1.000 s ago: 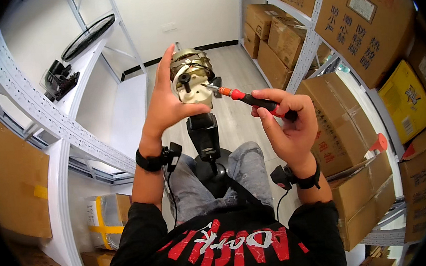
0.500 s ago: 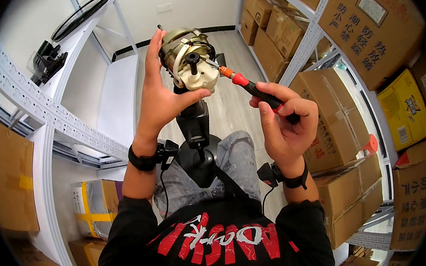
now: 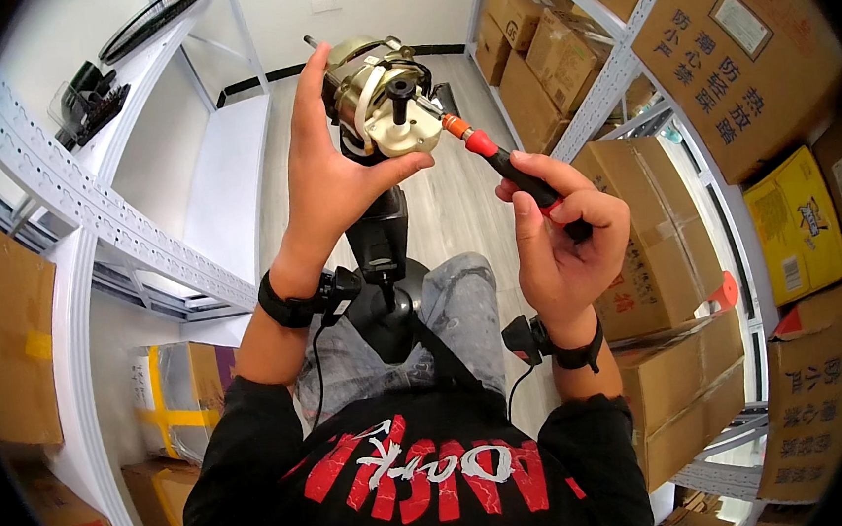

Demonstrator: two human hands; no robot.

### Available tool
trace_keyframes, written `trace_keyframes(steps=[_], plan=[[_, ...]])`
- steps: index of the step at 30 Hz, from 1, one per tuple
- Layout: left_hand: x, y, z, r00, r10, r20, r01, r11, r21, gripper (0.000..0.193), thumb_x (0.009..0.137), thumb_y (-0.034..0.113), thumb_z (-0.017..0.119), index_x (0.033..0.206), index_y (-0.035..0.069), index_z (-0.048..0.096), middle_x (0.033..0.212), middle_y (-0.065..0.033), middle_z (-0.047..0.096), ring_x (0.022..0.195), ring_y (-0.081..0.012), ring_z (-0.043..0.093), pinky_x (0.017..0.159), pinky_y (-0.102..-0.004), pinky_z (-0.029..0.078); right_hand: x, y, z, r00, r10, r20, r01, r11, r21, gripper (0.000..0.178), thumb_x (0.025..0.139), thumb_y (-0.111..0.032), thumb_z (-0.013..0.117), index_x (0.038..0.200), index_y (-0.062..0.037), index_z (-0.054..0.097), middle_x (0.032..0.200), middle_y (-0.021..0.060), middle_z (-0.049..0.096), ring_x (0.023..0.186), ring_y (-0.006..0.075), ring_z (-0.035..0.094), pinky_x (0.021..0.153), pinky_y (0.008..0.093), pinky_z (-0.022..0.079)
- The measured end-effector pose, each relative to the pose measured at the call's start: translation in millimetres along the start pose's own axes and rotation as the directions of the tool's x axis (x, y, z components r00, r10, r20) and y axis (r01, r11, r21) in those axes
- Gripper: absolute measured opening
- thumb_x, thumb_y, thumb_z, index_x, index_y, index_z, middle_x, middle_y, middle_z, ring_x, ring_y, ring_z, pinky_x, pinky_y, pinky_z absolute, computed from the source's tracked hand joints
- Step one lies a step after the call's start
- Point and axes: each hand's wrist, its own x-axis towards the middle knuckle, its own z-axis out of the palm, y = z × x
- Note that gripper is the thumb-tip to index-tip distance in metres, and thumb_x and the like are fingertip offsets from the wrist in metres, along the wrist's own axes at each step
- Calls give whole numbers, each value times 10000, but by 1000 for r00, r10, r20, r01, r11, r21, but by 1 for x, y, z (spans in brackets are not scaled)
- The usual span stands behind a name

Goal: The person sits on the floor in a storage room and uses a screwdriver to tighten screws on a motor component mounted on a stand. They rotate the component to access different screws and continue the assembly process.

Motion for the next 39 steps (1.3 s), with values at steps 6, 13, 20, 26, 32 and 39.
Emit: trace_keyframes(steps=[6,13,20,26,32,39], plan=[[2,0,-4,998,-42,53,47,996,-81,1245,534,385,974,1532,98,286,1545,-184,362,1403,-383,391,1124,-467,379,-1,-2,3,1000,-22,15,25,984,-177,353,898,84,647,1223,44,519,1142,254,673,894,242,723,810,328,581],[4,-7,-7,997,-54,55,59,994,-94,1238,555,372,970,1531,71,270,1538,-198,367,1380,-379,417,1120,-455,374,0,-22,-1,988,139,71,-88,871,-483,249,861,-14,742,1098,26,674,906,130,719,732,179,695,667,265,538],[6,-5,-4,995,-47,91,64,977,-201,1185,585,272,953,1529,59,269,1470,-180,424,1318,-338,476,1087,-434,412,5,-35,2,986,148,78,-94,874,-477,231,855,-18,746,1072,23,676,861,131,697,652,196,643,609,271,513],[6,-10,-4,992,-51,119,73,980,-186,1153,610,253,936,1540,81,275,1541,-198,343,1374,-344,434,1119,-432,388,2,-35,2,987,160,31,-134,900,-414,220,852,-19,749,1055,20,674,864,128,695,656,214,641,591,282,509],[6,-11,-4,991,-47,122,69,981,-179,1164,603,266,941,1548,92,284,1564,-200,319,1401,-341,412,1124,-432,385,7,-31,3,994,90,66,-54,909,-414,229,842,-27,758,1050,18,672,878,131,695,670,241,648,592,300,511],[5,-11,-1,993,-39,112,59,981,-184,1162,594,271,946,1541,93,297,1563,-204,321,1401,-342,411,1124,-435,382,4,-30,0,995,80,65,-44,902,-430,241,833,-30,765,1050,18,671,874,133,693,661,249,642,584,306,506]])
